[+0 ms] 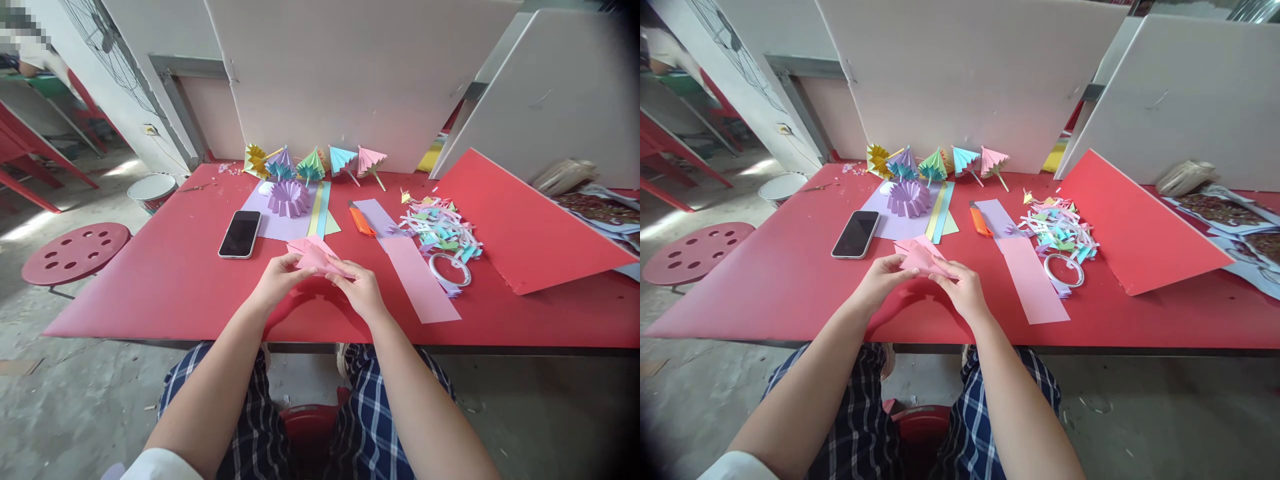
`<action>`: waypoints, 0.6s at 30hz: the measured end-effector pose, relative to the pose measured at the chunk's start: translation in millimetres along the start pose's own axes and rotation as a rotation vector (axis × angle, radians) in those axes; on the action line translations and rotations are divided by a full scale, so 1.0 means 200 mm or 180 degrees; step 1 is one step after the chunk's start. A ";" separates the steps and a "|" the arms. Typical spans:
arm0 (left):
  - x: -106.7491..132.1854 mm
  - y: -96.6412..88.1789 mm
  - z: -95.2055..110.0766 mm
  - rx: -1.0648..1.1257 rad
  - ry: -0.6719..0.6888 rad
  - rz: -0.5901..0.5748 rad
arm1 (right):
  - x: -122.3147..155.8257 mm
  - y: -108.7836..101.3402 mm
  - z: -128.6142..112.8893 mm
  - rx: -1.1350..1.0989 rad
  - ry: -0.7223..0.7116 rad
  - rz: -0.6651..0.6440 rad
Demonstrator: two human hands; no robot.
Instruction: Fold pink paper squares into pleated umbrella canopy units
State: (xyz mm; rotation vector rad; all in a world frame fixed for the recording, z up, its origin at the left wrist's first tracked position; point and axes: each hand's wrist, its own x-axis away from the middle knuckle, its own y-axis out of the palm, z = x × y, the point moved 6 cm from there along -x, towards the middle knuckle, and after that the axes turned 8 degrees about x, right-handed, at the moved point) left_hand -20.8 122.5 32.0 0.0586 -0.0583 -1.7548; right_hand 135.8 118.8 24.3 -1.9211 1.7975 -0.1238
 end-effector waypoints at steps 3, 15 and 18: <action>0.00 0.00 -0.01 -0.0017 -0.0019 -0.0066 | 0.00 0.00 0.00 -0.0030 -0.0039 -0.0027; -0.02 -0.02 0.00 -0.0163 0.0374 0.0381 | 0.00 0.00 -0.02 -0.0171 0.0023 -0.0027; -0.02 -0.03 0.00 0.0005 0.0472 0.0417 | 0.00 0.00 -0.02 -0.0171 0.0039 -0.0046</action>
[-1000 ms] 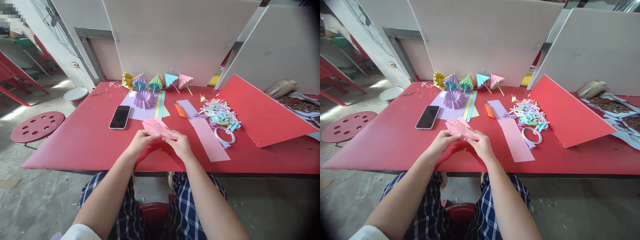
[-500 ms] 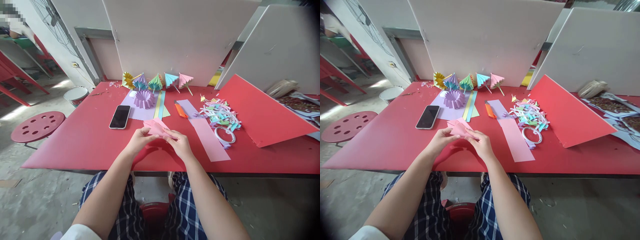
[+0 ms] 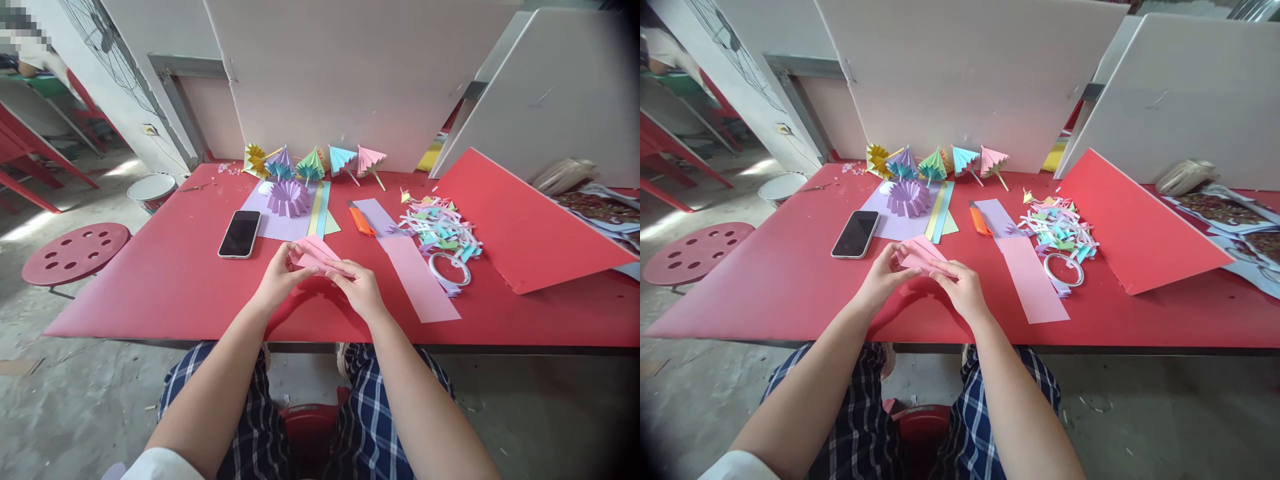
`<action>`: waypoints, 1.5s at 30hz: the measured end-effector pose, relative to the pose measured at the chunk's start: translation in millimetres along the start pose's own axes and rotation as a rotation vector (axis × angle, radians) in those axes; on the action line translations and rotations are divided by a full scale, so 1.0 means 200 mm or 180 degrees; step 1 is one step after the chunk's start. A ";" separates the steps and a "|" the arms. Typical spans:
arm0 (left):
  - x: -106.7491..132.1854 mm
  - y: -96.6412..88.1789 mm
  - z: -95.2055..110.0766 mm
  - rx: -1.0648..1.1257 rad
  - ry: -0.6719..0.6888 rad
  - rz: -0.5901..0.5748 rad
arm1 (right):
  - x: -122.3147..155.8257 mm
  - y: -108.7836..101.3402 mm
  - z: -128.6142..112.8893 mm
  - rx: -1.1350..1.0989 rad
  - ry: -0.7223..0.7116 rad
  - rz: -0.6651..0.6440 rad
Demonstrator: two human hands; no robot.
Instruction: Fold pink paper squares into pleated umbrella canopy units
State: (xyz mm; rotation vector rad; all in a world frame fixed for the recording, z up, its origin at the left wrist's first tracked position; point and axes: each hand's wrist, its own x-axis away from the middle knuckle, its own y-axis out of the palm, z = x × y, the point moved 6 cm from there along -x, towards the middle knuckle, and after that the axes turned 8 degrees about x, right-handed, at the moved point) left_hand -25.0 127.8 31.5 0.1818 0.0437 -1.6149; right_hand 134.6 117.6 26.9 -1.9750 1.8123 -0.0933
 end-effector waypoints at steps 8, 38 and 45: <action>0.00 0.02 0.01 -0.0308 -0.0065 -0.0338 | 0.00 0.01 0.01 -0.0098 0.0121 -0.0042; 0.01 0.01 -0.02 0.0113 0.0170 0.0478 | 0.01 0.02 0.02 0.0166 0.0315 0.0196; 0.01 -0.03 -0.04 0.0586 0.0060 0.0800 | 0.01 0.00 0.05 -0.0143 0.0438 0.0459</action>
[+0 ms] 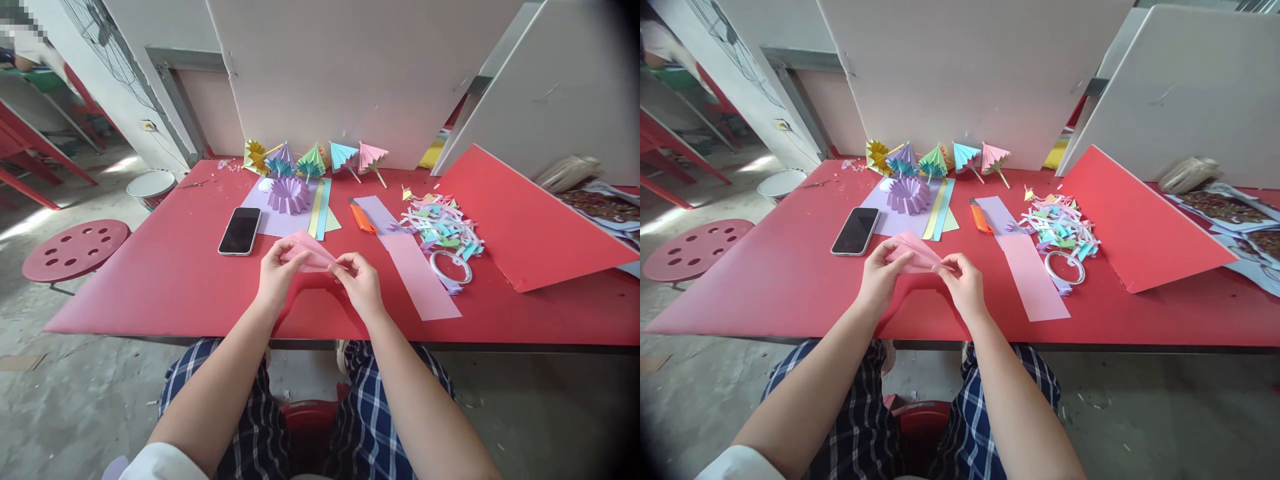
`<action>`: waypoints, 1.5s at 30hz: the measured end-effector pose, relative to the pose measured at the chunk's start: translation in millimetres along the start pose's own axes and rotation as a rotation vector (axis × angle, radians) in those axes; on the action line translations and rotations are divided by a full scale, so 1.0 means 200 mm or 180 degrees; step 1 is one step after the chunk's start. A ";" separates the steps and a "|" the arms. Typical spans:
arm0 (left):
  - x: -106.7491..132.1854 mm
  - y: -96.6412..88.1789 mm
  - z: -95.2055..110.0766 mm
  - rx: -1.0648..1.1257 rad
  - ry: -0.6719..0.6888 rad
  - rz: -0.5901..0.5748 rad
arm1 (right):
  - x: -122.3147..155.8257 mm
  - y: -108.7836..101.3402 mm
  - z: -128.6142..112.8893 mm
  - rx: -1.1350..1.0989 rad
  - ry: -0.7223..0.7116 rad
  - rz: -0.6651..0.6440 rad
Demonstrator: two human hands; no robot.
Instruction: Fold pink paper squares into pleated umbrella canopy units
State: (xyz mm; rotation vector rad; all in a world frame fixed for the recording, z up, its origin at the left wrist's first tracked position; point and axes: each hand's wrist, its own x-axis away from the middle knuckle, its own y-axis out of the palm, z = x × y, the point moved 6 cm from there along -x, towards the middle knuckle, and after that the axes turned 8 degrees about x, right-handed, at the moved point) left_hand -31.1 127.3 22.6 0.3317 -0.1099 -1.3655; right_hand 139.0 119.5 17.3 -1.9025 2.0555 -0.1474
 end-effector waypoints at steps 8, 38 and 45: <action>0.00 0.00 0.01 0.0226 -0.0003 0.0079 | 0.00 -0.01 -0.02 -0.0248 0.0046 0.0097; 0.00 -0.02 0.02 0.0089 0.0060 0.0271 | -0.02 -0.02 0.04 -0.0588 0.0394 -0.0025; -0.01 -0.04 0.03 0.0096 0.0094 0.0309 | -0.03 -0.02 0.06 -0.0678 0.0473 -0.0165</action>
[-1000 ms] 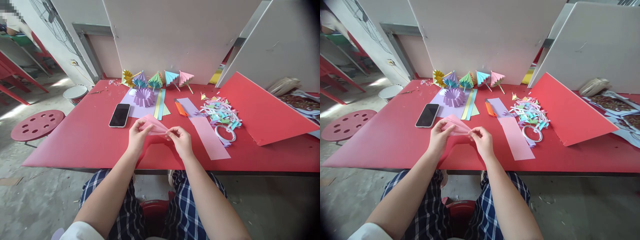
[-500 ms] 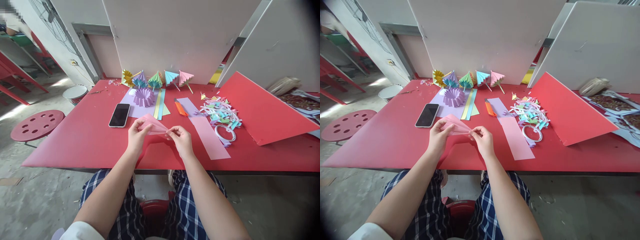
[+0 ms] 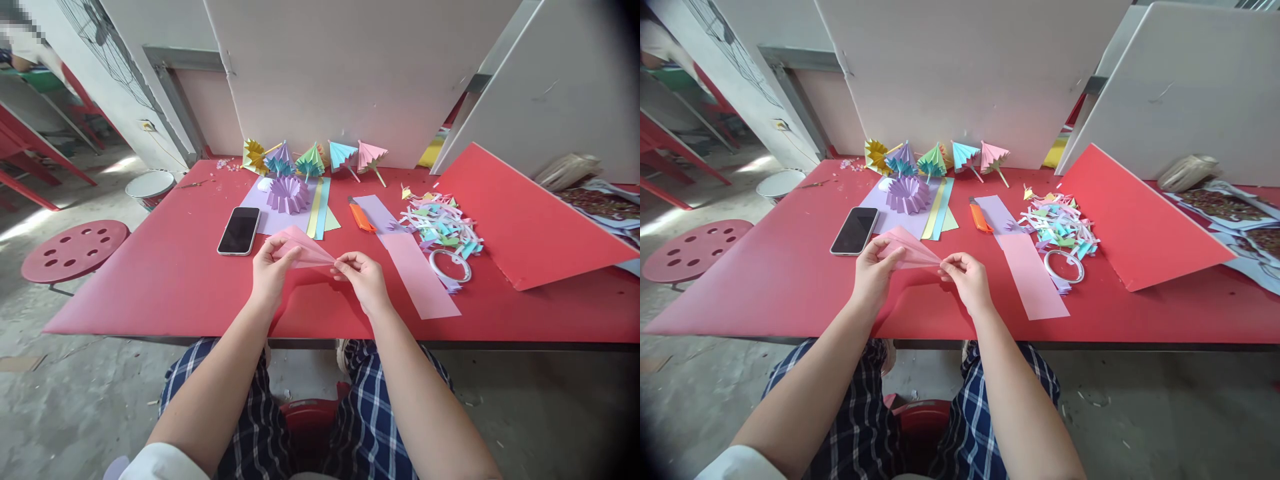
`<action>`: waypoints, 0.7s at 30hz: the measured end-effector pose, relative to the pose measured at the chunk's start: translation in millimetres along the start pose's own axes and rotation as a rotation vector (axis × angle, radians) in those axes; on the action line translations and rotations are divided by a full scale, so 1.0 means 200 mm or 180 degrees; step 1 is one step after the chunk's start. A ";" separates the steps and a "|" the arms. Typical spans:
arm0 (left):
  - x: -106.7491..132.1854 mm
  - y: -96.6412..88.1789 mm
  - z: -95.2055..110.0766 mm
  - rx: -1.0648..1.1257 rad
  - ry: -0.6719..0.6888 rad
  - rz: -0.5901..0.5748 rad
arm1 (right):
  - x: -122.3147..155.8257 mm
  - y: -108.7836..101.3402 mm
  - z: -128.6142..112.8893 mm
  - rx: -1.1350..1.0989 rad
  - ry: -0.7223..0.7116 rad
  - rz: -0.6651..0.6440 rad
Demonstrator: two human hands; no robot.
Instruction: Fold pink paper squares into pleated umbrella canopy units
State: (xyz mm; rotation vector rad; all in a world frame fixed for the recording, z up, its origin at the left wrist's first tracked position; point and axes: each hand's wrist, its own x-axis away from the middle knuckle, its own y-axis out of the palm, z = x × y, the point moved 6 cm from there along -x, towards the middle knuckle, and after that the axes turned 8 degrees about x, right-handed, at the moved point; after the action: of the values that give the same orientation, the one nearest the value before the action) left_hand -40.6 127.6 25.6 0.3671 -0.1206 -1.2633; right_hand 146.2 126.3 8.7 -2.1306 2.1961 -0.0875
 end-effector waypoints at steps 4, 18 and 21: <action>0.00 0.00 0.00 -0.0067 0.0043 -0.0015 | 0.00 0.01 0.02 -0.0061 0.0092 -0.0089; 0.05 0.10 0.02 -0.1004 0.0027 -0.1018 | 0.03 0.07 -0.02 0.0392 0.0010 -0.0623; 0.08 0.12 -0.02 -0.0694 -0.0309 -0.1184 | 0.05 0.10 0.00 0.0253 0.0208 -0.0832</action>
State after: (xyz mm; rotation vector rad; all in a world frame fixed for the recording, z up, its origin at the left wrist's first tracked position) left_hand -12.5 120.6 27.4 0.1416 0.0048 -1.6454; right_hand 125.6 117.1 7.3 -2.3878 1.8976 -0.2589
